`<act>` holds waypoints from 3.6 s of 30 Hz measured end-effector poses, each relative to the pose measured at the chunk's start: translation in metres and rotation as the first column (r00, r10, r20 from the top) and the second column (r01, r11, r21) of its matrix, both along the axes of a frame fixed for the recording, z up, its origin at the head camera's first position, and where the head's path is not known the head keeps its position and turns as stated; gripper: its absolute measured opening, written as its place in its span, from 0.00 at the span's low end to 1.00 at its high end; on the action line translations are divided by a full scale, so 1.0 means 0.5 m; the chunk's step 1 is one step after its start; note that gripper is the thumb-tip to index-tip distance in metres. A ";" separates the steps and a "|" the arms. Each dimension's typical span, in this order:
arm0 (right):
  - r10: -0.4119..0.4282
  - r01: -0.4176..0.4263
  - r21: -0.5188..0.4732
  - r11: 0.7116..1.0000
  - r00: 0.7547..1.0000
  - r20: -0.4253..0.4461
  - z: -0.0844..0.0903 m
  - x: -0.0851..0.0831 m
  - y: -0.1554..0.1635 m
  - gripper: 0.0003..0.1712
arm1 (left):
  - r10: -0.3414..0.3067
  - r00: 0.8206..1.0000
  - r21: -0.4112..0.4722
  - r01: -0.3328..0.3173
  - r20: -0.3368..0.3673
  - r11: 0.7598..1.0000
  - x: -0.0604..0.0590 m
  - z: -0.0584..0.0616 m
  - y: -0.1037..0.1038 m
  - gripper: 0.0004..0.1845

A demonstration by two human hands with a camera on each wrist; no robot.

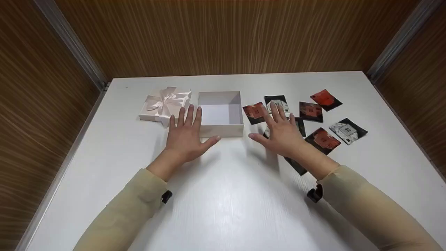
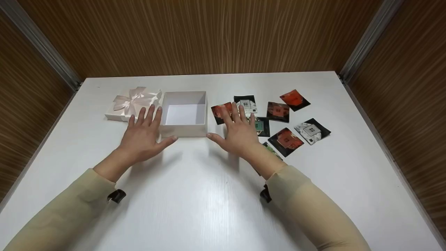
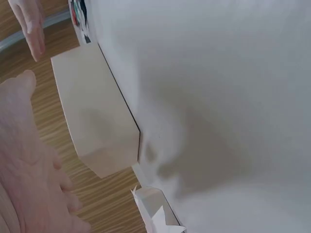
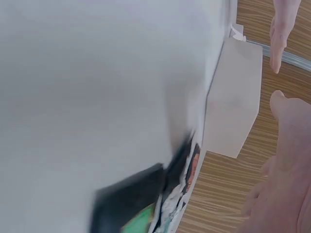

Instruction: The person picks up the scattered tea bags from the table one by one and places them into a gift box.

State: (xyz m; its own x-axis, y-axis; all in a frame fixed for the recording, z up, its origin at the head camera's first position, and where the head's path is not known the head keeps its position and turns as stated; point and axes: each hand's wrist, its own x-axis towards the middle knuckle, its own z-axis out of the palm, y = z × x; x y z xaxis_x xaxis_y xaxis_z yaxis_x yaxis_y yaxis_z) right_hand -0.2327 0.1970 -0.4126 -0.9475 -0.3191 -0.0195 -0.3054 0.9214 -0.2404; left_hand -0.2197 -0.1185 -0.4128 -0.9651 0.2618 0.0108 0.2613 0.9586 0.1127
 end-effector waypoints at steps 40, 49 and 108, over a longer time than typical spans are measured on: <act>0.169 -0.166 -0.087 0.982 0.985 0.024 -0.023 -0.093 -0.097 0.47 | -0.024 0.994 0.039 0.019 0.105 0.999 -0.105 -0.016 -0.016 0.56; 0.196 -0.195 -0.105 0.975 0.980 0.007 -0.031 -0.078 -0.084 0.47 | -0.031 0.996 -0.004 0.032 0.088 0.999 -0.084 -0.013 -0.004 0.56; 0.272 -0.282 -0.103 0.954 0.957 -0.101 -0.038 0.132 0.028 0.48 | -0.127 0.991 0.071 0.125 0.029 0.990 0.125 -0.024 0.067 0.56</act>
